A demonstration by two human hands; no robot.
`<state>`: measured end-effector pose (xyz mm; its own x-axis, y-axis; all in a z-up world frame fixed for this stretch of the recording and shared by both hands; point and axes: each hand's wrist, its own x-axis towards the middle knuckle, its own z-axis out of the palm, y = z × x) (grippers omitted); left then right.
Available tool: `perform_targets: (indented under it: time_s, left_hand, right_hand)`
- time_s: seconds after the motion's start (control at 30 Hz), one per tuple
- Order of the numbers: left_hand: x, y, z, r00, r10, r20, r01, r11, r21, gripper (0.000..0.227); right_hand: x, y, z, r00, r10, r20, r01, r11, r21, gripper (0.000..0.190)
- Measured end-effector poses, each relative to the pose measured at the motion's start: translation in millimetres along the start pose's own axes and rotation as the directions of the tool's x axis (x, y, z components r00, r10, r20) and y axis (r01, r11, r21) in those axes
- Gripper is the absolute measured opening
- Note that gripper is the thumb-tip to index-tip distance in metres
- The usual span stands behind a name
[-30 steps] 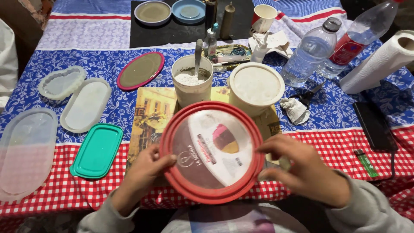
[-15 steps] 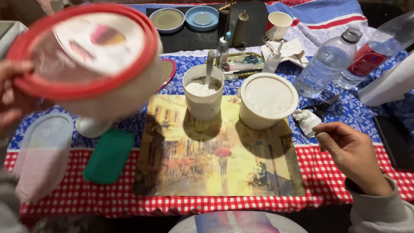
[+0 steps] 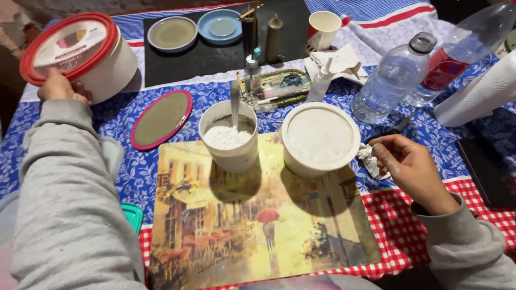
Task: Mixing cement powder with water in a plastic cup using a spoon.
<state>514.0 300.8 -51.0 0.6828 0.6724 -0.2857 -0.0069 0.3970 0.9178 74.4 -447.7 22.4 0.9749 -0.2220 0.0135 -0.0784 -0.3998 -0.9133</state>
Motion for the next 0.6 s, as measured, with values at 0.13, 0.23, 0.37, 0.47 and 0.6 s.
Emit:
perform_targets:
  time_s: [0.13,0.23,0.37,0.47,0.6]
  left_hand:
    - [58,-39,2,0.996,0.052,-0.075,-0.049,0.998,0.037,0.032]
    - [-2,-27,-3,0.990,0.125,-0.066,-0.118,0.989,0.091,0.043]
    - [40,-35,8,0.786,0.617,0.034,-0.618,0.784,0.052,0.038]
    - [-21,-46,-25,0.502,0.861,0.083,-0.864,0.504,0.006,0.038]
    - [-315,29,20,0.473,0.514,0.716,-0.831,0.529,0.170,0.026]
  right_hand:
    - [7,6,-4,1.000,-0.002,0.015,0.002,1.000,-0.001,0.025]
    - [11,5,2,1.000,0.005,0.021,-0.005,1.000,-0.021,0.026]
    - [22,-7,16,0.997,0.051,0.051,-0.049,0.998,-0.044,0.029]
    - [39,-9,26,0.995,0.073,0.070,-0.073,0.997,0.002,0.034]
    - [53,-24,39,0.964,0.172,0.202,-0.175,0.985,-0.007,0.042]
